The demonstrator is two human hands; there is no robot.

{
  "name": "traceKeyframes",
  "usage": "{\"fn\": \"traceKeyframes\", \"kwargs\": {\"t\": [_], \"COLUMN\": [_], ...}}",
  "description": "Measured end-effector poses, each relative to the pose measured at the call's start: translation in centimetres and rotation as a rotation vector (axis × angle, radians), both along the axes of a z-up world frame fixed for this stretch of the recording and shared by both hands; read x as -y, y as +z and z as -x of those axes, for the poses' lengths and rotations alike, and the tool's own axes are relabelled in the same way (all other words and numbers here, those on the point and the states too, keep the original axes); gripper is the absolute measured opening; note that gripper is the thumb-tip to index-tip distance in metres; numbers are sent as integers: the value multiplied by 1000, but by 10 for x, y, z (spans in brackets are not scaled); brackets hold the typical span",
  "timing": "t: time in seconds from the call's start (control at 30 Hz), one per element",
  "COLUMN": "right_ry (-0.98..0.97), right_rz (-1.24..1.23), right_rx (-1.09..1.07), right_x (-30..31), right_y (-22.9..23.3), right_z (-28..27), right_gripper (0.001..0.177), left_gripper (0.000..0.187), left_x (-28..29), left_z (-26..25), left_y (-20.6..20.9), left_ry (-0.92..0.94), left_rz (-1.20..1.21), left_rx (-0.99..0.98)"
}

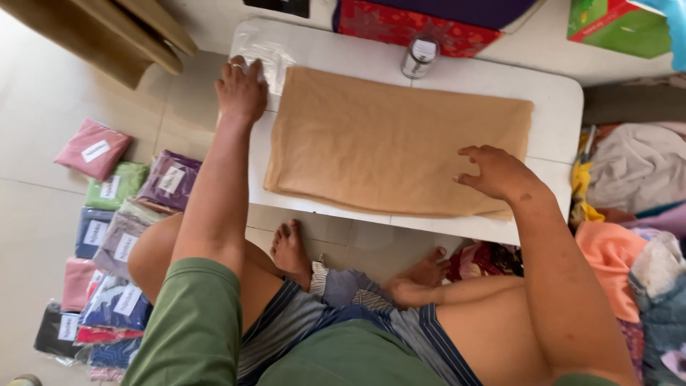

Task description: Folding a hijab and cleaning it with a lint roller on a small workspace table.

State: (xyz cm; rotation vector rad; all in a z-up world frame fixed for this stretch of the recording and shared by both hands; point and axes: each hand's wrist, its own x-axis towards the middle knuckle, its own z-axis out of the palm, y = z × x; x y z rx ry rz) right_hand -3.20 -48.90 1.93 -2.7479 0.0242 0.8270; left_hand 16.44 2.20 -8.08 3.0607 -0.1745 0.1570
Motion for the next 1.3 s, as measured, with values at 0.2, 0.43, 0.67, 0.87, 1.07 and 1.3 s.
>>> {"fn": "traceKeyframes", "kwargs": {"t": [0.2,0.43,0.67,0.87,1.07,1.3], "right_ry": [-17,-332,-667,-288,-215,-271], "right_rz": [-117,444,107,248,138,213], "right_rx": [376,1360,676,1349,560,51], "right_x": [-5,29,116,36,8,52], "right_y": [87,203,162,211,141,1], "right_z": [5,-32,-122,-1,69,44], "right_gripper": [35,56,44,35,38,42], "left_gripper": [35,47,52,39,52,59], "left_x": [-7,-37,65,93,97,72], "left_z": [9,-32,46,96,90,52], "left_y": [20,49,190,163,85,-20], "left_ry": [-207,-357,-222,-471,-368,-322], "left_rz": [-10,-169,-42,51,-156,-275], "left_rx": [194,-163,-645,-654,-819,-813]}}
